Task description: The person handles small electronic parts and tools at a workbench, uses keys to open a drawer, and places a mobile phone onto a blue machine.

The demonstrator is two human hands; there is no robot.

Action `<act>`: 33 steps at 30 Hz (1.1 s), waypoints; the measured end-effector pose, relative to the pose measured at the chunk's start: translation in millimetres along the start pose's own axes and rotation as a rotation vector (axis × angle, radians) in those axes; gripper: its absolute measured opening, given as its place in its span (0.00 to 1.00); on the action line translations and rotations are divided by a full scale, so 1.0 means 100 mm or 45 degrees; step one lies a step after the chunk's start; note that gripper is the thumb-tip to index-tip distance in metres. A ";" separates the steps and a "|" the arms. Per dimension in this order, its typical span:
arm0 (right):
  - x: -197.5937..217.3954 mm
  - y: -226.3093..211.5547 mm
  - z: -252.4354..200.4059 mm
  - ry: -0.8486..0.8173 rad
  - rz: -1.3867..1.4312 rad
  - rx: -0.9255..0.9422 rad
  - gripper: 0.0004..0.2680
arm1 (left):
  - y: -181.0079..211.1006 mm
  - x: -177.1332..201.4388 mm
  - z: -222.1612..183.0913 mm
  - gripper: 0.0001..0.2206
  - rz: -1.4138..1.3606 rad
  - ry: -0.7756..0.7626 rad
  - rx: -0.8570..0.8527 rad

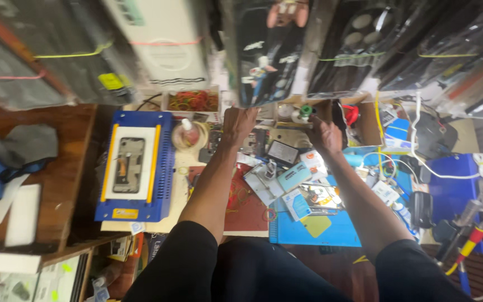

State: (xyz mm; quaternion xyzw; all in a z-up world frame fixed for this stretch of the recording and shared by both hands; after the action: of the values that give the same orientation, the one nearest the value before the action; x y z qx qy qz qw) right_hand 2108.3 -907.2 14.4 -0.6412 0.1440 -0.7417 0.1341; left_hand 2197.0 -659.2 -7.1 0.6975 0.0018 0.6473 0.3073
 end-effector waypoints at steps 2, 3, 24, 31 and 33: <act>-0.01 -0.04 0.03 -0.146 -0.237 -0.062 0.17 | -0.09 0.32 -0.04 0.06 0.153 0.204 -0.151; -0.03 -0.09 0.06 -0.214 -0.357 -0.091 0.18 | -0.16 0.47 -0.06 0.05 0.234 0.304 -0.226; -1.74 -2.48 1.19 -0.517 -0.113 0.714 0.10 | -3.59 2.05 -2.52 0.07 -0.167 0.761 1.261; -1.99 -2.11 1.09 -0.113 -0.135 1.074 0.03 | -3.47 2.03 -2.75 0.06 -0.258 0.712 1.328; -1.80 -2.00 0.84 0.305 -0.166 1.270 0.06 | -3.34 2.03 -2.69 0.05 -0.223 0.655 1.367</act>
State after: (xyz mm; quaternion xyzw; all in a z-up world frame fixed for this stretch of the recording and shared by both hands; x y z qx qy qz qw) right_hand 2213.8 -657.0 -61.7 -0.4176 -0.2532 -0.7951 0.3596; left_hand 2118.5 -192.2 24.4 0.5733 0.4601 0.6764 -0.0459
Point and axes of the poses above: each hand's wrist, its own z-axis towards the middle knuckle, its own x-axis out of the back of the hand, y = z × x, the point moved 9 cm from there along z, towards the middle knuckle, and after that the axes turned 2 degrees about -y, right-handed, at the moved point
